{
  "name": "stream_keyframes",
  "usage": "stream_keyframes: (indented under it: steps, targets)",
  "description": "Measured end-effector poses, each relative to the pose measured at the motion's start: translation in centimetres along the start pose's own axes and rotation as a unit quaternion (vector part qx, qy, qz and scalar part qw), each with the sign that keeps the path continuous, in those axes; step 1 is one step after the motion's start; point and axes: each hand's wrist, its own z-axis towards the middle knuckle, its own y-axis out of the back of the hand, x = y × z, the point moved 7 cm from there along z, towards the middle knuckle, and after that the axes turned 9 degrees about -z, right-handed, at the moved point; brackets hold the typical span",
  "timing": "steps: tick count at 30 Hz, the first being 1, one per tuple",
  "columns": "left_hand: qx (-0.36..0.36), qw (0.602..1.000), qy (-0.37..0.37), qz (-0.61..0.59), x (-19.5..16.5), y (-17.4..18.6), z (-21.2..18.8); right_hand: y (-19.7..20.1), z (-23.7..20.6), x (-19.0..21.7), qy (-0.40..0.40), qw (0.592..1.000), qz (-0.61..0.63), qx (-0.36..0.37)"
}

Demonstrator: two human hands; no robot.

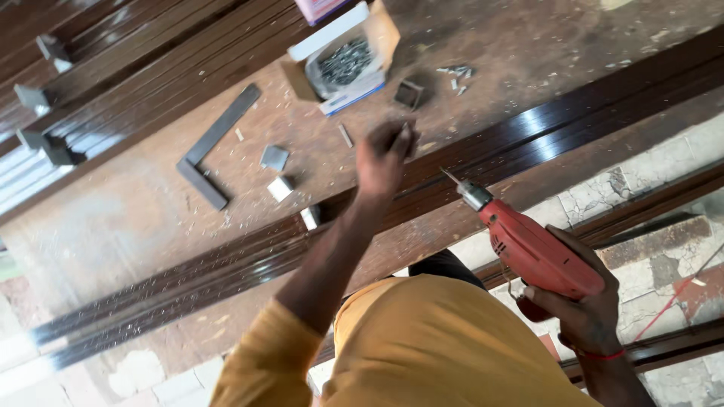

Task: The person uses a corded power drill to attach small metal brackets to long dark metal bars laid on a wooden workbench. They repeatedly pick up brackets and screws, position the brackets on the bars, and drive screws to secure them.

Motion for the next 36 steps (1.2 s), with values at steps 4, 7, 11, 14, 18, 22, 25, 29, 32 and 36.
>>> stream_keyframes:
  steps: [4,7,11,14,18,22,25,29,32,36]
  targets:
    - [-0.150,0.953,0.161,-0.207,-2.7,5.9,-9.0,-4.9,-0.7,0.9,0.003,0.996,0.038,0.077]
    - [-0.170,0.926,0.177,-0.287,-4.9,8.6,-12.8,-9.0,-1.8,2.6,0.054,0.989,-0.012,0.136]
    - [-0.178,0.911,0.167,-0.332,-7.0,12.2,-15.9,-13.9,-3.2,4.3,0.087,0.977,-0.056,0.186]
    - [-0.159,0.908,0.156,-0.354,-8.2,14.3,-17.4,-16.3,-4.4,4.8,0.078,0.978,-0.060,0.186]
    - [-0.144,0.914,0.131,-0.355,-9.7,17.0,-19.0,-18.9,-6.4,4.6,0.072,0.975,-0.030,0.208]
    - [-0.127,0.927,0.116,-0.334,-10.8,19.1,-20.7,-20.4,-8.0,4.5,0.132,0.966,-0.087,0.205]
    - [-0.104,0.946,0.073,-0.298,-11.5,19.6,-21.6,-20.7,-9.2,4.0,0.118,0.970,-0.075,0.201]
    - [-0.092,0.946,0.106,-0.293,-10.7,19.9,-22.0,-20.9,-10.2,4.4,0.113,0.974,-0.084,0.175]
    - [-0.083,0.992,0.098,-0.012,-10.8,20.9,-21.0,-21.3,-10.6,5.6,0.104,0.983,-0.081,0.124]
    - [0.015,0.774,-0.163,0.612,-14.3,19.9,-18.1,-22.5,-9.8,9.3,0.162,0.942,-0.278,0.097]
